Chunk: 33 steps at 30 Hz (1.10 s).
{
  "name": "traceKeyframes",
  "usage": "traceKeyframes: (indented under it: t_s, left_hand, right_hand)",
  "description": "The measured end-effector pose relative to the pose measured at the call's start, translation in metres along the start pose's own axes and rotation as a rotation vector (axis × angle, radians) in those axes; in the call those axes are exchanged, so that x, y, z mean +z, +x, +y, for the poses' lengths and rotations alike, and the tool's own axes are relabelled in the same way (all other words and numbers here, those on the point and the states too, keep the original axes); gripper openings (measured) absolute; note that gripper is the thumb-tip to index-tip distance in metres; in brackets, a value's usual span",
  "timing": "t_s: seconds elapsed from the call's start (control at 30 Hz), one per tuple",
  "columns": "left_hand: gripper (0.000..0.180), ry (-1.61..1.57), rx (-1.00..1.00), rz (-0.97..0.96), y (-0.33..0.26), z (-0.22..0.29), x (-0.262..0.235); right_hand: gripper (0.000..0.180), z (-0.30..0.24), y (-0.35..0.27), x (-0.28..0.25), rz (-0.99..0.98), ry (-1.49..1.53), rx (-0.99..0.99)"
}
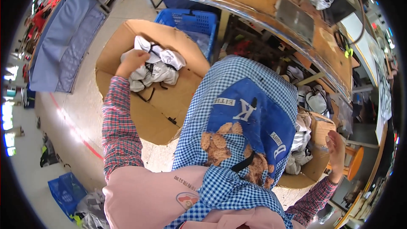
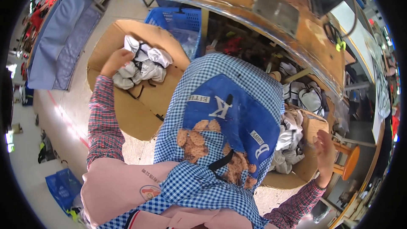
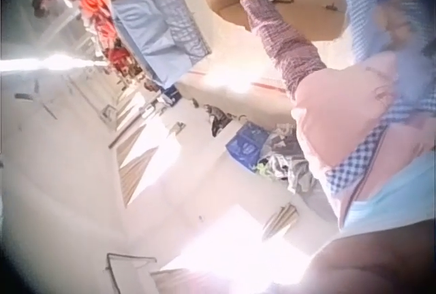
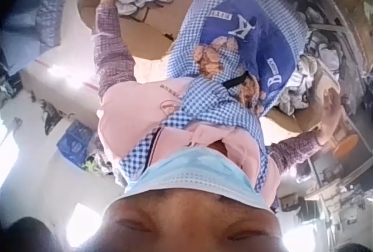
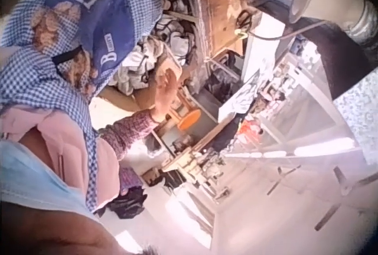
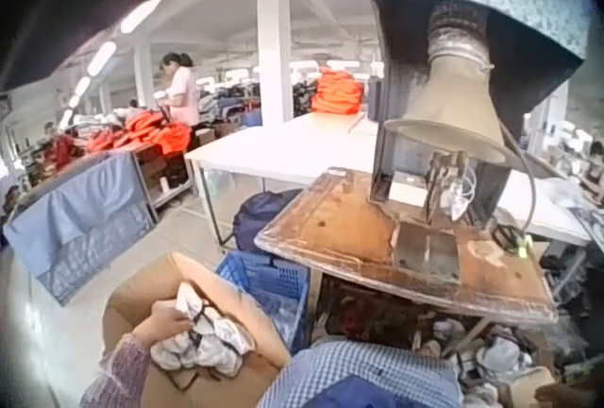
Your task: Assembling or finishing white fabric hairnets by attaching or adjusting black elastic bands using a finishing machine.
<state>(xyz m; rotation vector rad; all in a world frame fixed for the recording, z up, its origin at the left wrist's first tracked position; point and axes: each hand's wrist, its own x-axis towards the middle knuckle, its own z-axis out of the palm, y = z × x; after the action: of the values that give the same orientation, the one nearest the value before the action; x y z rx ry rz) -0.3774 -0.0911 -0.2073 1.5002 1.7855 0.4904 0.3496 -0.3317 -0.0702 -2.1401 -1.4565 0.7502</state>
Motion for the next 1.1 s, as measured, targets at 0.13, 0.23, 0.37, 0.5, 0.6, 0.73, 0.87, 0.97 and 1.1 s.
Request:
traceKeyframes:
  t_s: [0.13,0.23,0.37,0.5,0.6,0.73,0.87,0.97,1.1]
  left_hand:
    - [0.043,0.359,-0.266,-0.04,0.029,-0.11,0.055]
    - [0.042,0.48,-0.278,0.153,0.027,-0.162,0.099]
    - [0.033,0.52,-0.122,0.272,0.029,-0.155,0.155]
    - [0.02,0.317,-0.111,0.411,0.033,-0.122,0.153]
    - [0.024,0.1,-0.003,0.404,0.027,-0.074,0.124]
    - [0.016,-0.36,0.087,0.27,-0.01,0.0,0.069]
    - [0.014,-1.084,0.162,-0.051,-0.055,0.115,0.06]
    - [0.015,-1.144,0.203,-0.169,-0.082,0.161,0.066]
    - [0.012,-1.209,0.227,-0.339,-0.097,0.206,0.092]
  right_hand:
    - [0.036,-0.053,0.017,0.045,-0.135,-0.182,-0.077]
    - [0.033,-0.087,0.032,0.071,-0.157,-0.316,-0.264]
    - [0.028,-0.119,0.034,0.078,-0.203,-0.36,-0.225]
    - [0.028,-0.139,0.036,0.088,-0.229,-0.396,-0.318]
    - [0.027,-0.142,0.041,0.099,-0.198,-0.35,-0.472]
    - [0.026,-0.183,0.045,0.13,-0.225,-0.21,-0.627]
    - [0.026,-0.215,0.041,0.158,-0.191,-0.031,-0.794]
    - [0.027,-0.235,0.032,0.172,-0.183,0.069,-0.809]
    - [0.029,-0.249,0.028,0.183,-0.008,0.094,-1.03]
